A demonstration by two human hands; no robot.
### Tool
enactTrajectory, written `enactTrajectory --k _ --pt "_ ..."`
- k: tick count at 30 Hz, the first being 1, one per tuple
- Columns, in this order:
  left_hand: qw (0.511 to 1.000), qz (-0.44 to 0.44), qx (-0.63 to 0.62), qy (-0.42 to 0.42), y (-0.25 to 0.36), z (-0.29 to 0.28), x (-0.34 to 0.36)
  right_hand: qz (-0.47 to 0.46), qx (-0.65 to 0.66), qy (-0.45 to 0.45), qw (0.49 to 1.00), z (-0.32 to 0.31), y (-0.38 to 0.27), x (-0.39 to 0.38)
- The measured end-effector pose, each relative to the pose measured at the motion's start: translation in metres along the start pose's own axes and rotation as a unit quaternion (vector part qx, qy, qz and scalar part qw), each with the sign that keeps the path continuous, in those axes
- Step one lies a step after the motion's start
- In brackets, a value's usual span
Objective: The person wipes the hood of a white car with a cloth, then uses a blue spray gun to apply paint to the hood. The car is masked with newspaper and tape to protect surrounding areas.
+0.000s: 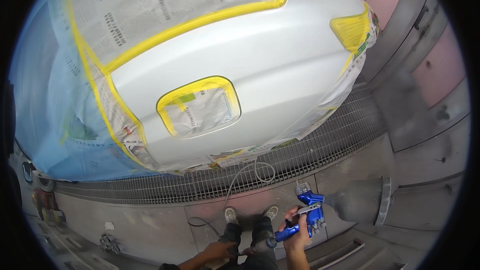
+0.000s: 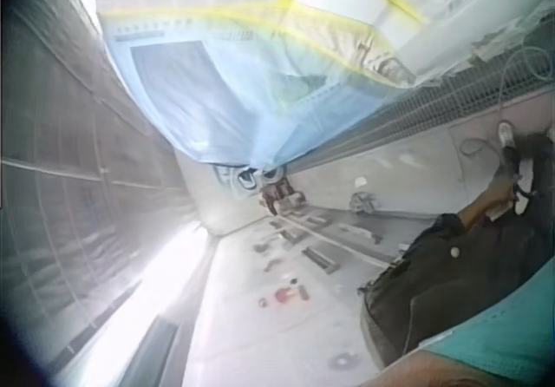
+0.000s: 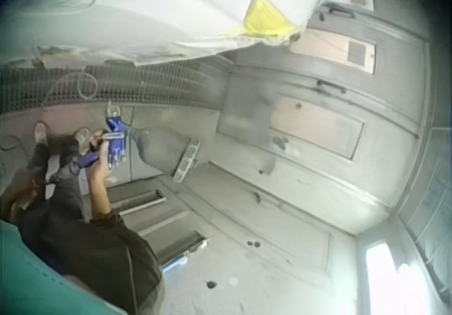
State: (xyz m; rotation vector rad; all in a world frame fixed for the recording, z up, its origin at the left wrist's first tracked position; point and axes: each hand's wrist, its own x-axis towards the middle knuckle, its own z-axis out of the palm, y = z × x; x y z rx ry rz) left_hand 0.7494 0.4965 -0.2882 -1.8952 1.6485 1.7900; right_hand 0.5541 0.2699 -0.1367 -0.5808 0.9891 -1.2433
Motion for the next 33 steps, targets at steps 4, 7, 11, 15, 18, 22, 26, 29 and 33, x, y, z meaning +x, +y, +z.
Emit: enactTrajectory --k 4,7,11,15,18,22,26,29,33 --pt "0.999 0.022 0.013 0.037 -0.038 0.014 -0.01 -0.025 0.0 0.026 0.999 0.023 -0.015 -0.012" --pt "0.999 0.033 0.013 0.028 -0.035 -0.01 -0.025 -0.066 -0.008 0.084 0.994 0.03 -0.041 -0.022" --pt "0.997 0.035 -0.015 0.069 -0.062 -0.008 -0.034 -0.117 -0.045 0.152 0.98 0.037 -0.069 -0.034" --pt "0.987 0.069 -0.024 0.141 -0.11 0.015 -0.022 -0.16 -0.061 0.177 0.969 0.037 -0.101 -0.049" --pt "0.991 -0.023 0.014 0.13 -0.126 0.016 -0.032 -0.195 -0.078 0.185 0.96 0.035 -0.124 -0.04" --pt "0.977 -0.172 0.073 0.107 -0.179 0.041 -0.052 -0.231 -0.114 0.154 0.954 0.022 -0.169 -0.015" --pt "0.953 -0.267 0.024 0.144 -0.202 0.076 -0.078 -0.263 -0.172 0.146 0.938 0.014 -0.209 0.004" --pt "0.962 -0.221 -0.017 0.159 -0.18 0.087 -0.075 -0.252 -0.243 0.116 0.929 -0.016 -0.22 0.017" --pt "0.957 -0.209 -0.054 0.196 -0.134 0.108 -0.06 -0.172 -0.25 0.027 0.953 -0.032 -0.198 0.011"
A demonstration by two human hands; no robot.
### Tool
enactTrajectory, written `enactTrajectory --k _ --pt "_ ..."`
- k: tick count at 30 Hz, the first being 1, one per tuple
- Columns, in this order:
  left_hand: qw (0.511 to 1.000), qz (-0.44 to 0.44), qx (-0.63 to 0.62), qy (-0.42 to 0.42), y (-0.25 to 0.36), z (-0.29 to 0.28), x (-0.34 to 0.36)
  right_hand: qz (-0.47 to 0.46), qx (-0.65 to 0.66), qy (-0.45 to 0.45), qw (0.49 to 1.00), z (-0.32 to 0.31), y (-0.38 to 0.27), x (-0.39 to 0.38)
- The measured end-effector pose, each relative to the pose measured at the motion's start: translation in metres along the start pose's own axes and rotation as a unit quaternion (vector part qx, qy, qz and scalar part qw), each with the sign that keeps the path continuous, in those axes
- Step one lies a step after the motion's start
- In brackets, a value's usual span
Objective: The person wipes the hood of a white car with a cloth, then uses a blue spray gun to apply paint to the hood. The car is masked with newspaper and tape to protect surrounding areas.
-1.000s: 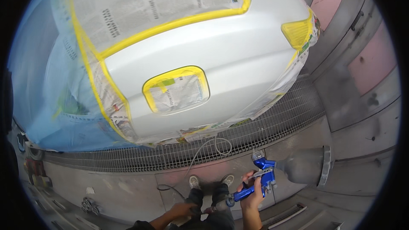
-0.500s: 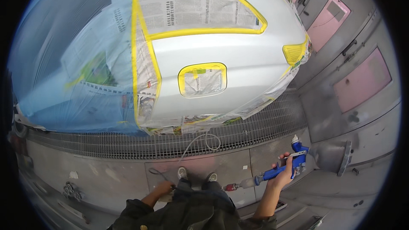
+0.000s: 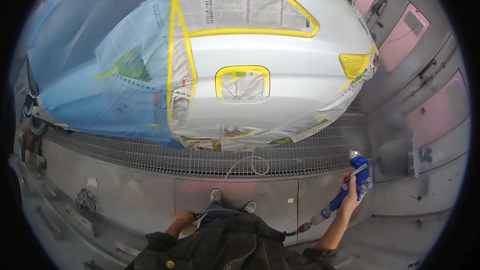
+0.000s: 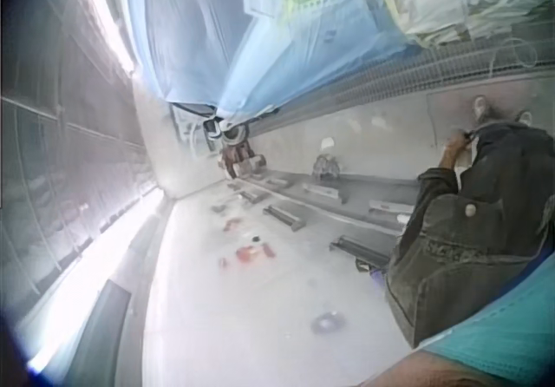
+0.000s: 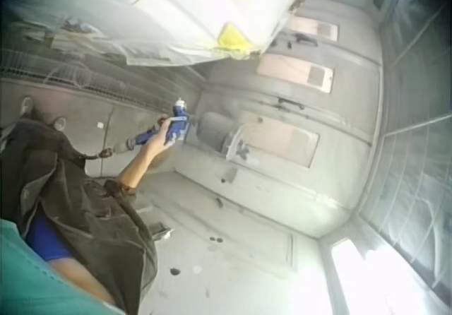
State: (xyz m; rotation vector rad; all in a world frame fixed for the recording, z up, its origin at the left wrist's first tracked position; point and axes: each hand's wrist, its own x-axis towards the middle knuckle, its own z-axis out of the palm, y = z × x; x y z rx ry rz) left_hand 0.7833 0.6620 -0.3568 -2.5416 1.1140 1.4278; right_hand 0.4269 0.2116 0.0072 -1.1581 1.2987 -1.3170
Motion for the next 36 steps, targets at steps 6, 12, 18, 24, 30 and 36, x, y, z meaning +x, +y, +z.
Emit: enactTrajectory --k 6,12,18,24,30,36 --pt "1.0 -0.021 -0.003 0.013 0.058 0.003 -0.033 0.074 0.06 -0.205 0.974 -0.015 0.039 -0.02" --pt "0.998 -0.02 0.004 0.052 0.071 0.003 -0.059 0.107 0.103 -0.256 0.955 -0.024 0.051 -0.018" --pt "0.997 -0.053 -0.009 0.062 0.097 0.003 -0.082 0.082 0.101 -0.208 0.969 -0.052 0.055 -0.004" --pt "0.996 -0.061 -0.003 0.068 0.106 0.0 -0.08 0.089 0.126 -0.121 0.981 -0.08 0.057 -0.002" --pt "0.997 -0.045 0.009 0.056 0.112 -0.013 -0.071 0.093 0.137 -0.081 0.983 -0.095 0.06 -0.002" --pt "0.997 -0.046 0.01 0.06 0.115 -0.02 -0.069 0.093 0.157 -0.095 0.979 -0.096 0.06 -0.003"
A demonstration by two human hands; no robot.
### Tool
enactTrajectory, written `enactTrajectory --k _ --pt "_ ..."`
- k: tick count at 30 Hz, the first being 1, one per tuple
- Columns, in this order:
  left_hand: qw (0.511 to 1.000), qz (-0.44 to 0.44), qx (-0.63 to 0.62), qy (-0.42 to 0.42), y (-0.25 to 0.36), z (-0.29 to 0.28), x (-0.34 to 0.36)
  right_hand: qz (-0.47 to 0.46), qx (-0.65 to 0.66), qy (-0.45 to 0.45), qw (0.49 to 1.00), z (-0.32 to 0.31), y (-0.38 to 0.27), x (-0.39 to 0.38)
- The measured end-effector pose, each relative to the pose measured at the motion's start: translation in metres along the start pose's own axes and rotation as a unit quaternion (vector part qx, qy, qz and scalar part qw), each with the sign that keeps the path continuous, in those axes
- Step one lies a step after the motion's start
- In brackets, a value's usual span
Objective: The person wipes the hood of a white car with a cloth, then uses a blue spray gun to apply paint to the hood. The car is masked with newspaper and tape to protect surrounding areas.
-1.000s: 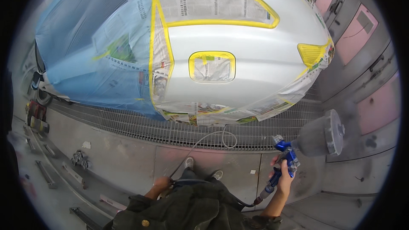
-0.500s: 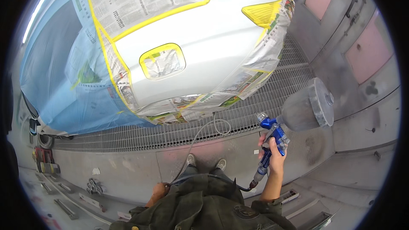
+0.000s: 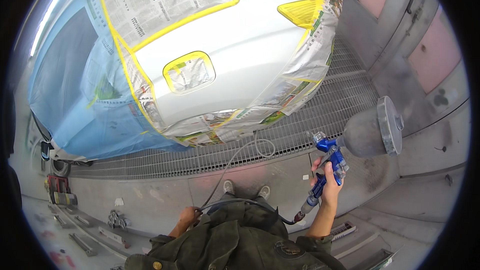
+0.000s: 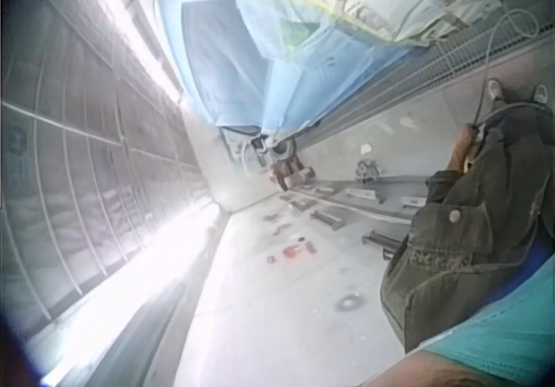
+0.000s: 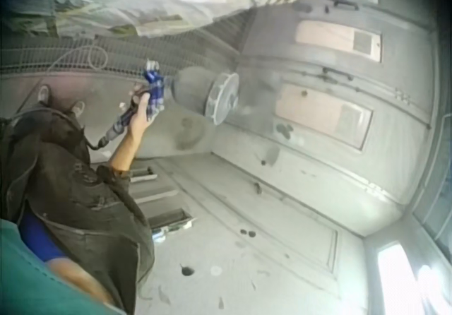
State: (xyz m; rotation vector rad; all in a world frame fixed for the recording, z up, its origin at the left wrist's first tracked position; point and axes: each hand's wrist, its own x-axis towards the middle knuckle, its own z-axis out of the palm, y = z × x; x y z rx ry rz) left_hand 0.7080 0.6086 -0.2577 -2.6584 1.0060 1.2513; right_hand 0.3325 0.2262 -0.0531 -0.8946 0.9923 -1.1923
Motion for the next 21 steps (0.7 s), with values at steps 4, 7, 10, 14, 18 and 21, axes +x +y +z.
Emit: enactTrajectory --k 4,7,10,14,18,21 --pt "1.0 0.004 0.004 0.004 0.001 0.0 -0.002 0.005 -0.027 -0.015 1.0 0.009 -0.002 -0.001" --pt "1.0 -0.004 0.008 0.0 0.001 0.002 -0.006 0.002 -0.044 -0.042 0.998 0.015 0.001 -0.001" --pt "1.0 -0.011 0.012 -0.002 -0.001 0.007 -0.008 0.006 -0.05 -0.064 0.997 0.02 0.002 0.0" --pt "1.0 -0.011 0.015 0.003 -0.01 0.017 -0.009 0.023 -0.043 -0.069 0.996 0.033 0.002 -0.002" --pt "1.0 -0.007 0.001 0.014 -0.011 0.022 -0.01 0.025 -0.036 -0.084 0.995 0.039 0.002 0.0" --pt "0.999 0.002 -0.005 0.032 -0.012 0.026 -0.01 0.021 -0.035 -0.099 0.994 0.039 0.004 0.003"
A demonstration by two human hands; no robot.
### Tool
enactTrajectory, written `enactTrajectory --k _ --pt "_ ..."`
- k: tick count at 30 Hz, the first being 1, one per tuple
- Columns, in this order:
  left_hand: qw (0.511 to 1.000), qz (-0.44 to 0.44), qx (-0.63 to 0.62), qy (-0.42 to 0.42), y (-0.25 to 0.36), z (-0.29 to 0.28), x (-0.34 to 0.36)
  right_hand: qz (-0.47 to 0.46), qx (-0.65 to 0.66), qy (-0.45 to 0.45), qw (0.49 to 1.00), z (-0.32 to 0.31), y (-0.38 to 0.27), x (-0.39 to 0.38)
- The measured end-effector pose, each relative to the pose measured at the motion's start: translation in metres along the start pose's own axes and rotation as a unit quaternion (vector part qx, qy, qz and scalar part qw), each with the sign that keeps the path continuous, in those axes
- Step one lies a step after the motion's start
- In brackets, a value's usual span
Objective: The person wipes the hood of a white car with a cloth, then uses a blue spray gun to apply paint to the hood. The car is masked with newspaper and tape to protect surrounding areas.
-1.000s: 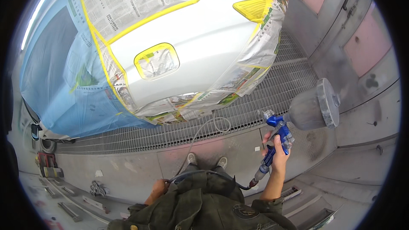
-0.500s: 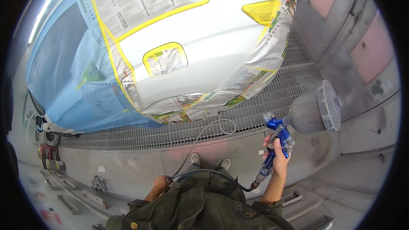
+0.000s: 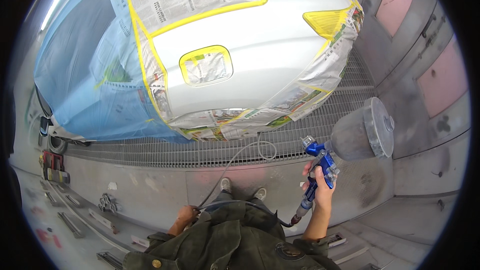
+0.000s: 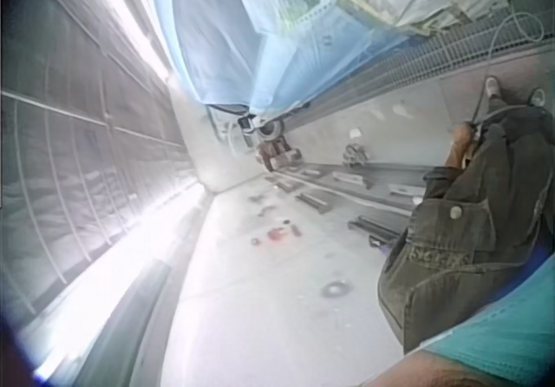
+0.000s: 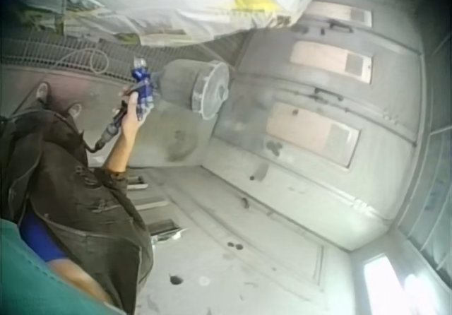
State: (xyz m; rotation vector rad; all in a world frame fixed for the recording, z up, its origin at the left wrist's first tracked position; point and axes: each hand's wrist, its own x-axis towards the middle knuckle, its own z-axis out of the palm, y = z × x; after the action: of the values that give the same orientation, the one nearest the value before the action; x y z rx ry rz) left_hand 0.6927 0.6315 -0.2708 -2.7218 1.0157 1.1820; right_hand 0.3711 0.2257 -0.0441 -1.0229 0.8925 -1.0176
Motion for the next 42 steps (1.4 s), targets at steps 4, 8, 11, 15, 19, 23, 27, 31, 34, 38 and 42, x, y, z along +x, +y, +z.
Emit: enactTrajectory --k 4,8,11,15,19,23,27,31,34,38,42 --pt "1.0 -0.014 0.003 -0.006 -0.005 0.005 0.004 0.0 0.005 0.01 1.0 -0.004 0.003 0.003" --pt "0.999 -0.035 0.007 -0.025 0.0 0.002 0.006 0.001 0.006 0.03 1.0 -0.01 0.006 0.006" --pt "0.999 -0.032 -0.02 -0.022 -0.004 0.006 0.005 0.0 0.006 0.038 0.999 -0.009 0.005 0.005" --pt "0.999 -0.04 -0.011 -0.025 0.009 -0.007 0.005 -0.002 -0.003 0.052 0.999 -0.01 0.008 0.003" --pt "1.0 -0.019 -0.019 -0.002 0.005 -0.006 0.001 0.013 -0.001 0.039 0.999 -0.007 0.015 0.002" --pt "1.0 -0.017 -0.017 0.014 0.009 -0.006 -0.003 0.015 -0.022 0.005 1.0 0.002 0.018 0.001" --pt "0.999 -0.027 -0.025 0.015 0.004 0.005 -0.003 0.028 -0.032 -0.05 0.998 0.021 0.017 -0.002" --pt "0.998 -0.05 -0.038 0.014 -0.002 0.018 -0.003 0.048 -0.038 -0.105 0.993 0.035 0.019 -0.003" --pt "0.997 -0.065 -0.042 0.021 -0.003 0.022 -0.006 0.054 -0.039 -0.127 0.99 0.044 0.023 -0.004" --pt "0.995 -0.077 -0.058 0.024 -0.01 0.024 -0.009 0.052 -0.046 -0.138 0.988 0.049 0.024 -0.004" --pt "0.997 -0.05 -0.046 0.034 -0.023 0.01 0.0 0.043 -0.03 -0.103 0.993 0.052 0.029 -0.002"
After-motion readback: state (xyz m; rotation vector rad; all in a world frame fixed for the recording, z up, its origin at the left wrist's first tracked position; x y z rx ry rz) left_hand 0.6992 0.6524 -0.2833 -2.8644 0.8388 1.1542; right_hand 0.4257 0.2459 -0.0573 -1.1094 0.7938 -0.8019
